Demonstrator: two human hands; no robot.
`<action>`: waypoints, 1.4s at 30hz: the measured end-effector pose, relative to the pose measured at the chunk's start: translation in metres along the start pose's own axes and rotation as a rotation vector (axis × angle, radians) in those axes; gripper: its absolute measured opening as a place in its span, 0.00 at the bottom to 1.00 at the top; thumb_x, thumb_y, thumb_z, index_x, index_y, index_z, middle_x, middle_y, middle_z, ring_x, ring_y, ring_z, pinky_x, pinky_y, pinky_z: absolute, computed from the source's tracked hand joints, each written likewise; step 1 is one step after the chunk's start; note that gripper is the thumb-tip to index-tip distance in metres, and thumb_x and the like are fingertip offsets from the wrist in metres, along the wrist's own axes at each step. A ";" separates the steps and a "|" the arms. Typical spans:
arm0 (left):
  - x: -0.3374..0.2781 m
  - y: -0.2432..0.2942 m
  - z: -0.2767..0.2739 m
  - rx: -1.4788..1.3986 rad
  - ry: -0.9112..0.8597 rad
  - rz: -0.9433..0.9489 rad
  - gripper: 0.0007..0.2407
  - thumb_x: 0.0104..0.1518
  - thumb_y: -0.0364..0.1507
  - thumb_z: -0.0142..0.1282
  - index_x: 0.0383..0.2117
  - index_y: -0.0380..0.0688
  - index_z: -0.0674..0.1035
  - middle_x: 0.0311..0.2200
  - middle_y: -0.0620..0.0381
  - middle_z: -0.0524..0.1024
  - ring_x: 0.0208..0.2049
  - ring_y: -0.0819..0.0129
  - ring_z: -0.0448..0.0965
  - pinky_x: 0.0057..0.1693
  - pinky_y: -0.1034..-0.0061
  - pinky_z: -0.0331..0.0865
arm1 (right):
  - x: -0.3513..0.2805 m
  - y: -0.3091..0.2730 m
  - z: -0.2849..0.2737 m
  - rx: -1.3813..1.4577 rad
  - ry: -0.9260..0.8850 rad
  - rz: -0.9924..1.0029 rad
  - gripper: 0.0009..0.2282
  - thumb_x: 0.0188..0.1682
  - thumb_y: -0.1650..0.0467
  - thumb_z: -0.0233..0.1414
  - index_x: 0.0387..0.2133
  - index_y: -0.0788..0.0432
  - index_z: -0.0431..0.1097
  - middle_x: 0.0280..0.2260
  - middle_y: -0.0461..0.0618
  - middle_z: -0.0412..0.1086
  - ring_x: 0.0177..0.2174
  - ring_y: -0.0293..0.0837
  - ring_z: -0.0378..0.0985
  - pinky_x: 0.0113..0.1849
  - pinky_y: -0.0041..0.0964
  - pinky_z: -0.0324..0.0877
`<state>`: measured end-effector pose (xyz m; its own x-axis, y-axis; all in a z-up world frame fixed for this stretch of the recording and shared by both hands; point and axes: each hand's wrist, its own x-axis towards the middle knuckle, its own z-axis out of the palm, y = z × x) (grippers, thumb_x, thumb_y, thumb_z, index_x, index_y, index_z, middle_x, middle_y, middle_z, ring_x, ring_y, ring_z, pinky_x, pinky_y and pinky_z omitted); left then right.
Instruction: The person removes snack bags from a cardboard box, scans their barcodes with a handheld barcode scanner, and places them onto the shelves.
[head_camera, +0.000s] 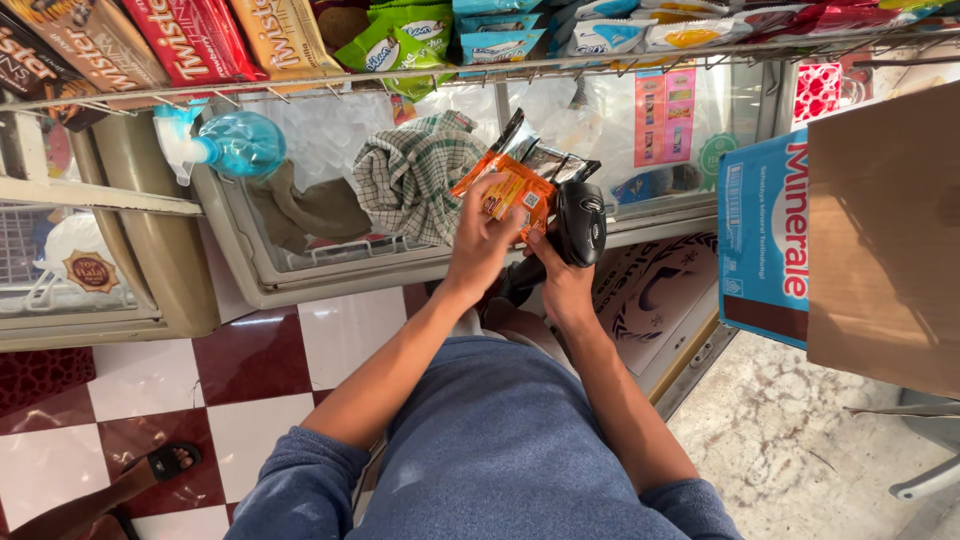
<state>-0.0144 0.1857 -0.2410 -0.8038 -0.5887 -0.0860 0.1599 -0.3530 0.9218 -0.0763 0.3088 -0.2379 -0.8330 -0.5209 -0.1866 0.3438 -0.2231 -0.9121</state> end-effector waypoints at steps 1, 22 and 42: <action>-0.004 -0.001 0.003 -0.001 0.000 0.000 0.20 0.65 0.32 0.56 0.60 0.46 0.65 0.44 0.55 0.76 0.37 0.78 0.77 0.40 0.83 0.72 | 0.000 0.000 0.000 0.034 0.015 0.006 0.10 0.48 0.78 0.59 0.42 0.62 0.71 0.38 0.48 0.73 0.37 0.40 0.76 0.38 0.36 0.72; 0.011 0.044 -0.015 0.704 -0.301 0.304 0.23 0.52 0.24 0.69 0.55 0.48 0.76 0.53 0.48 0.80 0.53 0.51 0.81 0.56 0.67 0.73 | -0.026 -0.083 -0.015 -0.868 -0.391 0.040 0.10 0.46 0.69 0.62 0.31 0.63 0.72 0.21 0.47 0.74 0.23 0.37 0.75 0.29 0.34 0.71; -0.019 0.003 -0.074 0.706 -0.018 0.299 0.07 0.68 0.29 0.55 0.48 0.46 0.79 0.46 0.54 0.82 0.40 0.65 0.85 0.38 0.75 0.76 | 0.001 -0.018 -0.019 -0.654 -0.220 0.104 0.08 0.51 0.69 0.59 0.37 0.63 0.76 0.25 0.43 0.72 0.28 0.33 0.72 0.33 0.31 0.69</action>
<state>0.0439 0.1421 -0.2642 -0.7941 -0.5718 0.2060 -0.0266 0.3713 0.9281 -0.0920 0.3277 -0.2283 -0.6789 -0.6829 -0.2697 0.0278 0.3431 -0.9389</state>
